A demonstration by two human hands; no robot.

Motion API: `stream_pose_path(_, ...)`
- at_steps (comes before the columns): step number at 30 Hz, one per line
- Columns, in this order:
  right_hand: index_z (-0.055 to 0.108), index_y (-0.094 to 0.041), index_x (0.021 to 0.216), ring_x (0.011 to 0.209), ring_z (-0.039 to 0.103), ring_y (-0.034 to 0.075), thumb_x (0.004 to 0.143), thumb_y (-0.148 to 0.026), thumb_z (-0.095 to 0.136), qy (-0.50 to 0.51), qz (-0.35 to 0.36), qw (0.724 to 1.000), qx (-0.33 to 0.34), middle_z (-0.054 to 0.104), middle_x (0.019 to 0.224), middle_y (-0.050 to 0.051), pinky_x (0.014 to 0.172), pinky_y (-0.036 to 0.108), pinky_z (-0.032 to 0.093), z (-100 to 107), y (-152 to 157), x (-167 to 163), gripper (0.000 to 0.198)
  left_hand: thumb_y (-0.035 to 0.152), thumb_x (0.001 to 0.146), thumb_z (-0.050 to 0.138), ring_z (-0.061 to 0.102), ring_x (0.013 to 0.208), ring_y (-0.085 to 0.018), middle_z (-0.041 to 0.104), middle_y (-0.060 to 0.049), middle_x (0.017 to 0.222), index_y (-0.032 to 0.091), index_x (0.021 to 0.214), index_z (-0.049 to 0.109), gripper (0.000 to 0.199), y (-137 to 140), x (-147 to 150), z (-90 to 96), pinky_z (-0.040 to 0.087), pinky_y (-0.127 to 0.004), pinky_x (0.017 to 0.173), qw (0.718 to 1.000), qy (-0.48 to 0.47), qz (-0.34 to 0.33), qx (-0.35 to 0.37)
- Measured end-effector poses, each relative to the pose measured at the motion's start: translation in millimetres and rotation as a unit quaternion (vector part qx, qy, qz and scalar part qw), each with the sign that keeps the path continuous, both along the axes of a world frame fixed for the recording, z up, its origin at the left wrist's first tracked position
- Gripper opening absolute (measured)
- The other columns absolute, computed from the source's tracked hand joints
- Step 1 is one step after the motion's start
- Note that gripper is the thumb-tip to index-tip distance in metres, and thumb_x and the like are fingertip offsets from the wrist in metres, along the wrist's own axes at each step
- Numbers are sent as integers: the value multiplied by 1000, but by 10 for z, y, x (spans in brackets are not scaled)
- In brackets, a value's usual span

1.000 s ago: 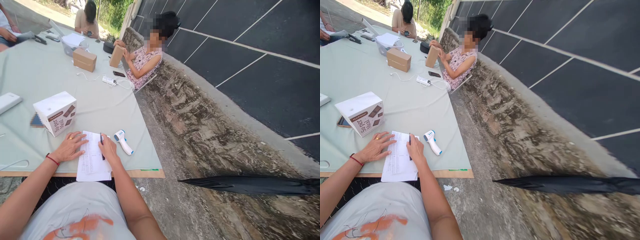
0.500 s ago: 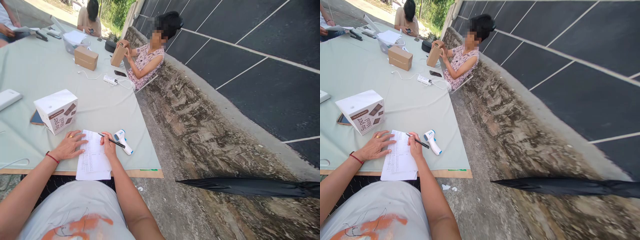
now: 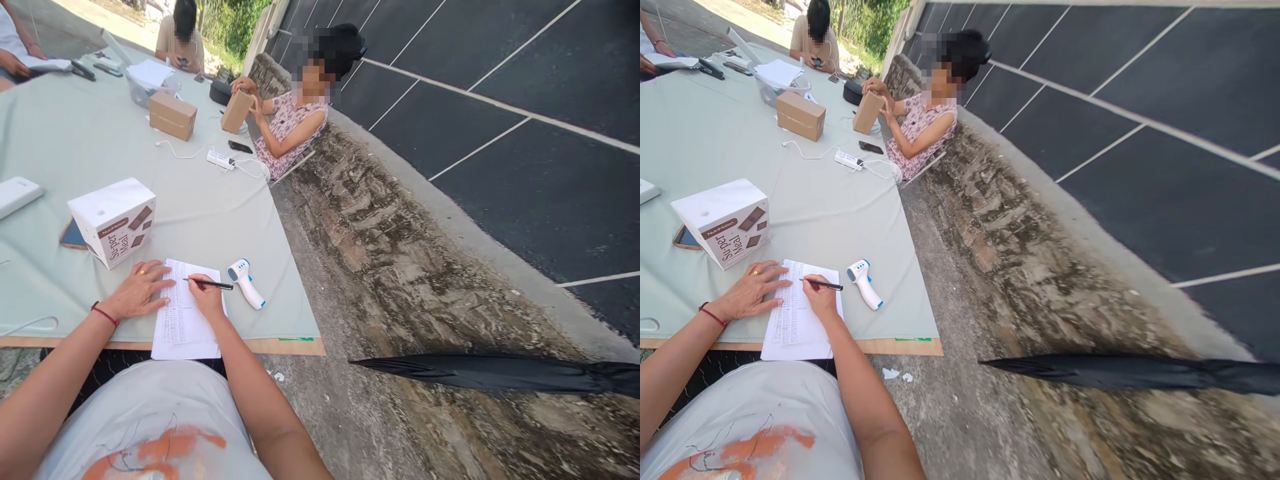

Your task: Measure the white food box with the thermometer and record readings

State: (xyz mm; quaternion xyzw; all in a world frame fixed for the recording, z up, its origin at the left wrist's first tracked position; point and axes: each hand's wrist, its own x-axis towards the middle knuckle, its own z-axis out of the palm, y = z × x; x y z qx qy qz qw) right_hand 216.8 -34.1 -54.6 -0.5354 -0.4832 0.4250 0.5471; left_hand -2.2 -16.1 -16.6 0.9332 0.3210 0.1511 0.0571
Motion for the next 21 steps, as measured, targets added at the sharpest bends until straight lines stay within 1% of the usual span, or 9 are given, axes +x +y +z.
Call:
stream_pose_path(4, 71, -22, 82, 74, 64, 18, 74, -40, 62, -34, 9, 999, 19, 71, 84, 4, 73, 33, 54, 6, -12, 0, 22, 56, 98, 41, 40, 136, -37, 55, -13, 141, 27, 129, 64, 49, -1, 2, -4, 33, -56, 103, 1000, -5, 2, -5)
stream_pose_path(11, 72, -23, 83, 77, 64, 18, 78, -39, 58, -99, 22, 994, 30, 72, 84, 3, 77, 32, 54, -31, -1, 20, 21, 57, 98, 41, 40, 136, -37, 55, -13, 141, 27, 129, 64, 49, 3, 5, -14, 33, -55, 103, 1000, -1, 3, -2)
stream_pose_path(21, 70, -23, 80, 75, 64, 18, 75, -36, 59, -73, 16, 997, 21, 71, 82, 2, 76, 33, 54, -28, -5, 13, 18, 58, 97, 42, 41, 134, -37, 56, -14, 141, 26, 128, 65, 50, 10, -1, -22, 34, -57, 103, 1000, -10, 1, -3)
